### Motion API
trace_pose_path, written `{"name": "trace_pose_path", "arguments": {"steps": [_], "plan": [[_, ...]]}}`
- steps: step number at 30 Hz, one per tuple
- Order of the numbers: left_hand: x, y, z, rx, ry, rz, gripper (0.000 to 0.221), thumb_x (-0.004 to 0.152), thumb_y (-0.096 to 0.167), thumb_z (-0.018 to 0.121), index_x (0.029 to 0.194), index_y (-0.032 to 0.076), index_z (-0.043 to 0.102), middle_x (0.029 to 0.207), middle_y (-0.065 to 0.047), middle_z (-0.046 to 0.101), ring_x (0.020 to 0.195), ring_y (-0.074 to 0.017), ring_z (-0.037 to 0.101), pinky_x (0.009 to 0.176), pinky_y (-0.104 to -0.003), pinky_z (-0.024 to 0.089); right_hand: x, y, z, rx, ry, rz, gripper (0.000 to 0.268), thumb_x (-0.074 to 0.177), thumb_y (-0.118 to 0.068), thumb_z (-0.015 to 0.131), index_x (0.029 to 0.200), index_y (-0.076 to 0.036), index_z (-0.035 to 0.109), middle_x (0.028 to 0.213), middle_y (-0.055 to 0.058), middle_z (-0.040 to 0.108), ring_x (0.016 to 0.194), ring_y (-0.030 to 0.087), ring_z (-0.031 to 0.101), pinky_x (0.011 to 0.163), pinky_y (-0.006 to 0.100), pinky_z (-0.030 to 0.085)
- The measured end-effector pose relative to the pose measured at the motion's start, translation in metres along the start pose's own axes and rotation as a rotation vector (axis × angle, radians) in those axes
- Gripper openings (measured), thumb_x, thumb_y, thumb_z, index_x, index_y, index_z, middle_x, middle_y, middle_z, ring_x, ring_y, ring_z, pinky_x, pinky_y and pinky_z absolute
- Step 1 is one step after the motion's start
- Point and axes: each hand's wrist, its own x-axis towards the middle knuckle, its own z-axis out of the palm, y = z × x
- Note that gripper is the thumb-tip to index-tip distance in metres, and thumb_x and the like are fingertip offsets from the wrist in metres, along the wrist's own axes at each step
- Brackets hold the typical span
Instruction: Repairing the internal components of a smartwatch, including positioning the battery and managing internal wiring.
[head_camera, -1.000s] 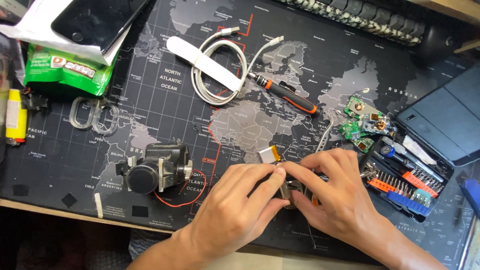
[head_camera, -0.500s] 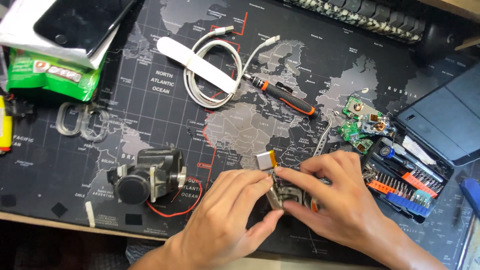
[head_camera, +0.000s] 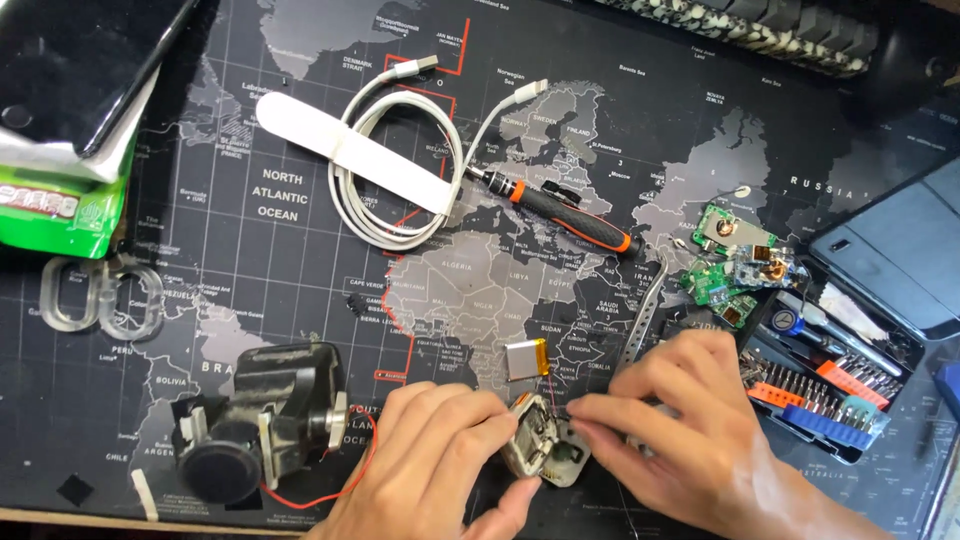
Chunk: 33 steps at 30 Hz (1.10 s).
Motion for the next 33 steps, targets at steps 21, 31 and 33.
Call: {"name": "trace_pose_path", "arguments": {"steps": [21, 31, 33], "plan": [[0.010, 0.006, -0.006, 0.144, -0.091, -0.050, 0.023, 0.106, 0.022, 0.073, 0.123, 0.005, 0.072, 0.112, -0.012, 0.067, 0.097, -0.0308, 0.063, 0.087, -0.044, 0.051, 0.015, 0.019, -0.006, -0.019, -0.248, -0.047, 0.051, 0.107, -0.011, 0.065, 0.156, -0.026, 0.061, 0.118, 0.006, 0.062, 0.090, 0.028, 0.051, 0.082, 0.043, 0.042], [0.014, 0.007, -0.002, 0.149, -0.080, -0.007, 0.020, 0.104, 0.011, 0.079, 0.120, 0.003, 0.071, 0.117, -0.011, 0.069, 0.098, -0.0297, 0.063, 0.089, -0.042, 0.051, 0.020, 0.012, -0.008, -0.087, -0.344, -0.007, 0.022, 0.106, -0.020, 0.065, 0.128, -0.020, 0.065, 0.113, 0.007, 0.060, 0.088, 0.030, 0.054, 0.079, 0.045, 0.043], [0.013, 0.007, -0.001, 0.138, -0.082, -0.006, 0.017, 0.105, 0.008, 0.076, 0.120, 0.002, 0.071, 0.119, -0.012, 0.069, 0.100, -0.0304, 0.064, 0.092, -0.043, 0.052, 0.018, 0.013, -0.008, -0.096, -0.339, -0.028, 0.033, 0.107, -0.020, 0.063, 0.140, -0.026, 0.064, 0.115, 0.007, 0.060, 0.087, 0.030, 0.053, 0.077, 0.045, 0.042]]}}
